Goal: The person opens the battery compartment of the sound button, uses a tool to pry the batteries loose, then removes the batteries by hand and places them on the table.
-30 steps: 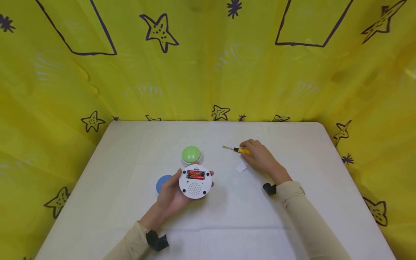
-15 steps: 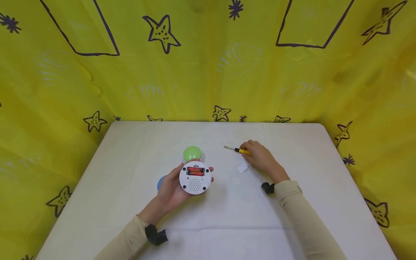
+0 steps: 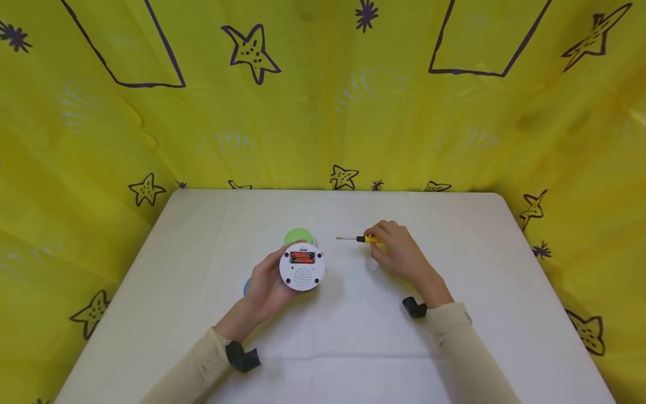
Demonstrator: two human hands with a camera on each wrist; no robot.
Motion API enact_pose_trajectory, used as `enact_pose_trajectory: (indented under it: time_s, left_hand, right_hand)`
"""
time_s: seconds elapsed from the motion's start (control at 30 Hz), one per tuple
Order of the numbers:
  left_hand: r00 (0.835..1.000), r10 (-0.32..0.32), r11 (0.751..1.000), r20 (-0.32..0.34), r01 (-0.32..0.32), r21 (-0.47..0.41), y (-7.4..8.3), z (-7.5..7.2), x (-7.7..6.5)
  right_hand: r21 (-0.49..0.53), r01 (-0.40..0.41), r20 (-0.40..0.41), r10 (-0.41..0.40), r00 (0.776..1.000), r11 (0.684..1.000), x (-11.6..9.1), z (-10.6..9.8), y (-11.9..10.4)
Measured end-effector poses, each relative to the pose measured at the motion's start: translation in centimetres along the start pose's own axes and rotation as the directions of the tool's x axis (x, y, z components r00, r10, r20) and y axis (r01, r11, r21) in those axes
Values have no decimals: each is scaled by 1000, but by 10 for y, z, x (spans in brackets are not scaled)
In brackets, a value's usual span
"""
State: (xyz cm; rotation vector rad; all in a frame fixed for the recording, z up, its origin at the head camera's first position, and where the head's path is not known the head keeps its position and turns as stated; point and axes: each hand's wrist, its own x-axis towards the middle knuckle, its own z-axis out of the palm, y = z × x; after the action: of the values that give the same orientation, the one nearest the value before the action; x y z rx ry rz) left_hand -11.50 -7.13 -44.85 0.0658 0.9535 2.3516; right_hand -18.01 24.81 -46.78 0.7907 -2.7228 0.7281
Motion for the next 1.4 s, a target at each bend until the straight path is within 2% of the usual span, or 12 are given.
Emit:
enact_pose_trajectory:
  time_s: [0.13,0.37,0.5,0.9,1.13,1.4]
  left_hand:
    - [1000,10,1000,-9,-10,-8,0,-1,6]
    - [999,31,999,-43,-32,-13,0,0,13]
    - [999,34,999,-37,-34,6,-1,0,16]
    - [999,31,999,-45,-31,8,-4,2,22]
    - [998,31,999,-48,-31,18,-3,5,21]
    - [997,25,994,-71,-17,105,-4,7,17]
  right_hand:
    - [-22,108,-93,-110,990,994,-3,-4,-12]
    - [-46,168,-167,-174,971,985,-6,-10,-27]
    - [-71,195,-187,-205,961,978,-8,-12,-35]
    - [-157,266,-187,-293,938,951,-10,-14,-49]
    - [-228,284,-181,-327,927,931,-8,-18,-56]
    - [-365,311,-120,-375,919,877,-8,-28,-69]
